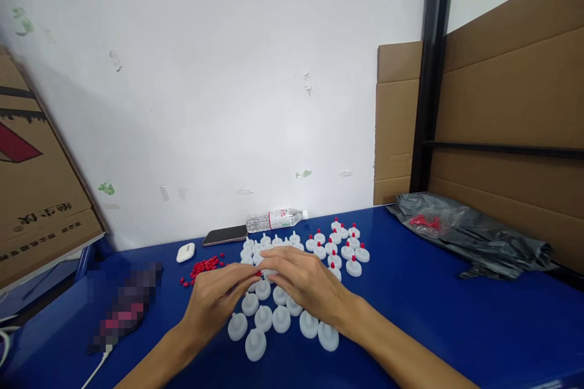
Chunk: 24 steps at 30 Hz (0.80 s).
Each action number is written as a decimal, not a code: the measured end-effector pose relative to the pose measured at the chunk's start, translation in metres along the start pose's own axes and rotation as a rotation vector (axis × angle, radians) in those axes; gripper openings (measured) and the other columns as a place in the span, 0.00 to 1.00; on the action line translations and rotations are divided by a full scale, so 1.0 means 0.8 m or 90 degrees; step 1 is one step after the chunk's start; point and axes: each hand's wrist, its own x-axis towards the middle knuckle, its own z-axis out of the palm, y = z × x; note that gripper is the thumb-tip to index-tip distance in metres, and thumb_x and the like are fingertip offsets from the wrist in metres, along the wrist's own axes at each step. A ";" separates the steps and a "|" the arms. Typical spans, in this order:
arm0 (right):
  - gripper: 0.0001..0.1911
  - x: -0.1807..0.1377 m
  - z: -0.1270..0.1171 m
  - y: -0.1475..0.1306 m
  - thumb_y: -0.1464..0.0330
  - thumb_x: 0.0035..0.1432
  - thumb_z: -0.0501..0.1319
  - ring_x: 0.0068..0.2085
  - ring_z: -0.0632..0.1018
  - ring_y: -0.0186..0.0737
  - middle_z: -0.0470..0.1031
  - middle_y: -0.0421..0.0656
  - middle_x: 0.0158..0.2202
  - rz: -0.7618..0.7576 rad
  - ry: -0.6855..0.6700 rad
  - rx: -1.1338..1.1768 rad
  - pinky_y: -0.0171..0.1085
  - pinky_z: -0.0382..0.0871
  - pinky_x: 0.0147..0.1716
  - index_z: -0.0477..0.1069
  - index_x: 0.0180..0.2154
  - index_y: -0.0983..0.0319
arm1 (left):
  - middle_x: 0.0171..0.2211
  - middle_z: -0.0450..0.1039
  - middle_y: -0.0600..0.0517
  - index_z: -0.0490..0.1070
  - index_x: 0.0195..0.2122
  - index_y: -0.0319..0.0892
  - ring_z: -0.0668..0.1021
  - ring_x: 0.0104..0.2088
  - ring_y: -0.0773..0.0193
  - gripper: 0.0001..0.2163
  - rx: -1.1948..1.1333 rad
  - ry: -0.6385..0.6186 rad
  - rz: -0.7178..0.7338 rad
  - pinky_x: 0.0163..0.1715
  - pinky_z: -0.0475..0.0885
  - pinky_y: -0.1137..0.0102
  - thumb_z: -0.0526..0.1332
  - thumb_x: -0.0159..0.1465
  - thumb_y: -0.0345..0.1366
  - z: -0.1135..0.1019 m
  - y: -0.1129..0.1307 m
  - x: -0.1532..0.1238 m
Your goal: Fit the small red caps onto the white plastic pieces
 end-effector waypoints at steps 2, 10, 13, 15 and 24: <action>0.14 -0.001 -0.001 0.001 0.69 0.65 0.63 0.52 0.79 0.40 0.79 0.46 0.50 0.000 0.006 -0.001 0.40 0.77 0.51 0.71 0.52 0.59 | 0.36 0.83 0.50 0.75 0.45 0.40 0.84 0.33 0.65 0.06 0.046 0.011 0.023 0.32 0.75 0.75 0.62 0.68 0.30 -0.002 -0.002 0.000; 0.11 -0.002 0.001 -0.008 0.63 0.64 0.65 0.46 0.82 0.40 0.81 0.44 0.45 0.045 0.033 0.018 0.37 0.78 0.47 0.74 0.46 0.59 | 0.36 0.80 0.50 0.71 0.46 0.40 0.81 0.30 0.66 0.07 0.146 -0.041 0.073 0.29 0.74 0.74 0.57 0.70 0.27 -0.010 0.004 0.006; 0.10 -0.003 0.003 -0.011 0.62 0.64 0.65 0.44 0.83 0.41 0.82 0.44 0.41 0.042 0.037 0.036 0.36 0.79 0.43 0.74 0.44 0.60 | 0.32 0.78 0.50 0.70 0.46 0.39 0.77 0.26 0.67 0.08 0.145 -0.049 0.098 0.24 0.70 0.75 0.54 0.69 0.25 -0.011 0.006 0.005; 0.08 -0.005 0.004 -0.011 0.63 0.64 0.64 0.45 0.83 0.41 0.83 0.45 0.41 0.016 0.038 0.035 0.35 0.79 0.43 0.74 0.42 0.60 | 0.30 0.75 0.51 0.69 0.45 0.38 0.74 0.23 0.68 0.10 0.135 -0.051 0.111 0.21 0.66 0.75 0.53 0.67 0.22 -0.012 0.010 0.004; 0.06 -0.002 0.007 -0.003 0.70 0.66 0.62 0.49 0.81 0.41 0.80 0.47 0.47 -0.034 0.042 0.007 0.38 0.78 0.49 0.72 0.45 0.61 | 0.28 0.76 0.51 0.71 0.45 0.38 0.71 0.20 0.67 0.10 0.180 -0.045 0.137 0.20 0.61 0.71 0.56 0.65 0.24 -0.012 0.032 0.016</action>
